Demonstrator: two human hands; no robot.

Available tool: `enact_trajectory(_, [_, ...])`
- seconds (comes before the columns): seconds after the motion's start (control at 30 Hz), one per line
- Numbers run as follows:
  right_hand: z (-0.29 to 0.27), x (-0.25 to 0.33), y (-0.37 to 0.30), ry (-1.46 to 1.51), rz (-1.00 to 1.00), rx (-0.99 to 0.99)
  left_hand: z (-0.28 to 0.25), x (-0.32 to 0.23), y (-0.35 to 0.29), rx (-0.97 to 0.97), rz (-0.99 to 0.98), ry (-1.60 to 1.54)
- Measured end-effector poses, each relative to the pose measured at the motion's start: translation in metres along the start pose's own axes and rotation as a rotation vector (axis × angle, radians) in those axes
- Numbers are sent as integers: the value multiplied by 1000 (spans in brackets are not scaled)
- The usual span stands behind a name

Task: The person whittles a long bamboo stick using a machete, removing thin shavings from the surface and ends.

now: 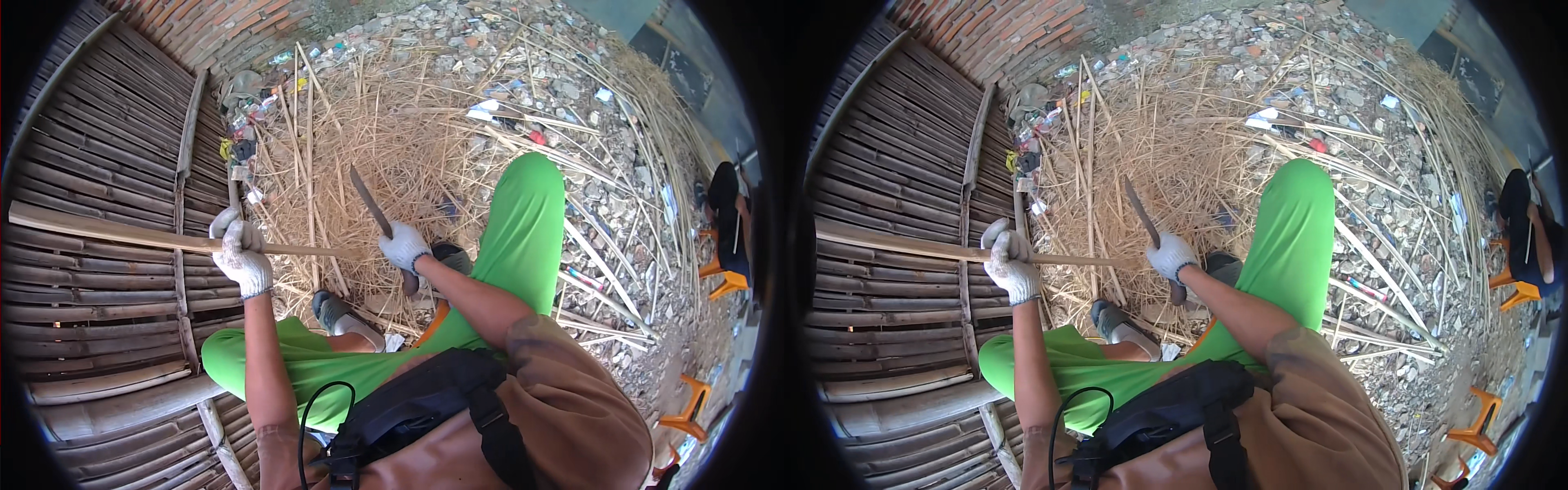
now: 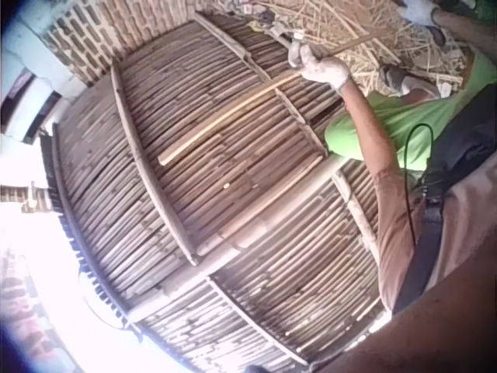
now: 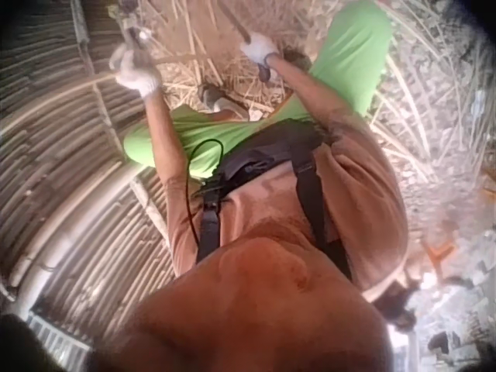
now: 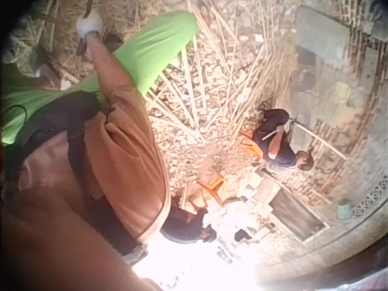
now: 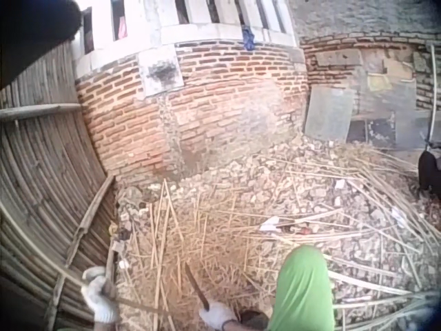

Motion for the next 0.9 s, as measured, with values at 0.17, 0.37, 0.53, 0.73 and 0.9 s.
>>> enact_trajectory(0.17, [-19,41,-12,124,-35,-22,29,-12,3,12,36,59])
enact_trajectory(0.37, [-137,149,-36,799,-91,205,70,-109,35,262,205,-129])
enact_trajectory(0.53, [-291,192,-85,688,-384,-69,132,-115,66,264,263,-289])
enact_trajectory(0.73, [-367,84,-106,463,-156,-503,205,30,30,302,88,-311])
enact_trajectory(0.9, [-336,-77,-140,311,171,-679,228,111,0,194,23,-360])
Point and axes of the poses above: each hand's wrist, its own y-axis towards the middle knuckle, its own z-axis out of the palm, x = y × z, the point moved 4 cm from there along y, towards the middle knuckle, and after that the axes turned 7 degrees about y, right-handed, at the moved point
